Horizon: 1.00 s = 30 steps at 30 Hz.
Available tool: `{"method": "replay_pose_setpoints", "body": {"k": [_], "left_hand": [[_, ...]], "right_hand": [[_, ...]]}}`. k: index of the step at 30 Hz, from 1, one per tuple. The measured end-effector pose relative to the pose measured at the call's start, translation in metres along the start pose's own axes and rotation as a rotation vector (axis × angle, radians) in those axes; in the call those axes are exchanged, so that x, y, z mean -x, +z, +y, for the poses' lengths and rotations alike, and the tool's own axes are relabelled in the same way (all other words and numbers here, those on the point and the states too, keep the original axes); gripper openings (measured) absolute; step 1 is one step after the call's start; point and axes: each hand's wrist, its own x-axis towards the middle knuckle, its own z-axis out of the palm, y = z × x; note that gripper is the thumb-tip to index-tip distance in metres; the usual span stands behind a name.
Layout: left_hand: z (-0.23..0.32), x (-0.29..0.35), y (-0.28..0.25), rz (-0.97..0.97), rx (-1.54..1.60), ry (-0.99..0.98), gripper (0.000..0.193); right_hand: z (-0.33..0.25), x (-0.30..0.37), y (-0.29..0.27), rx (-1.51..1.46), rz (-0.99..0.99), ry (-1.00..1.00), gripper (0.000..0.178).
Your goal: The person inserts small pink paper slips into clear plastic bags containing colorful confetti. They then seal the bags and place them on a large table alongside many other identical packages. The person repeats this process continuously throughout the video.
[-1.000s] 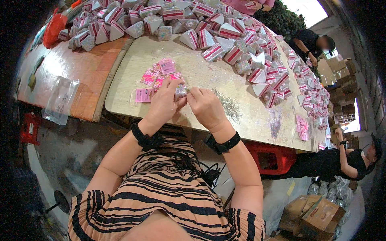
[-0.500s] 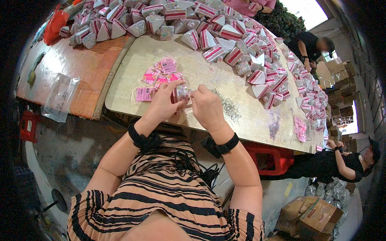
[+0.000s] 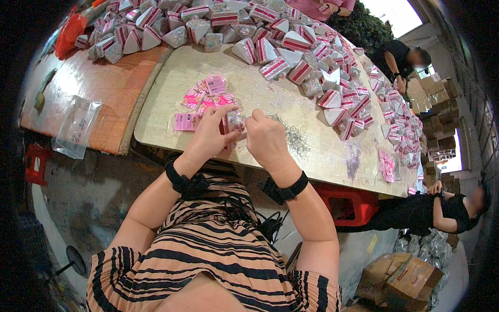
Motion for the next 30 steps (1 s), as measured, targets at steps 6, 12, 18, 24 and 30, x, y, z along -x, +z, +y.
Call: {"method": "replay_pose_setpoints", "body": {"k": [6,12,18,24,30], "left_hand": [[0.001,0.002,0.003,0.025,-0.027,0.024,0.058],[0.002,0.003,0.005,0.05,-0.053,0.071,0.059],[0.003,0.002,0.008,0.106,-0.135,0.172,0.06],[0.003,0.002,0.002,0.039,-0.025,0.052,0.058],[-0.004,0.001,-0.001,0.076,0.002,0.06,0.056]], "right_hand": [[0.0,0.001,0.001,0.024,-0.051,0.015,0.003],[-0.004,0.006,0.006,0.083,-0.025,0.011,0.002],[0.001,0.012,0.016,0.019,0.014,0.059,0.0],[0.0,0.011,0.014,-0.075,0.077,0.113,0.003],[-0.006,0.011,0.013,-0.129,0.158,0.149,0.004]]}}
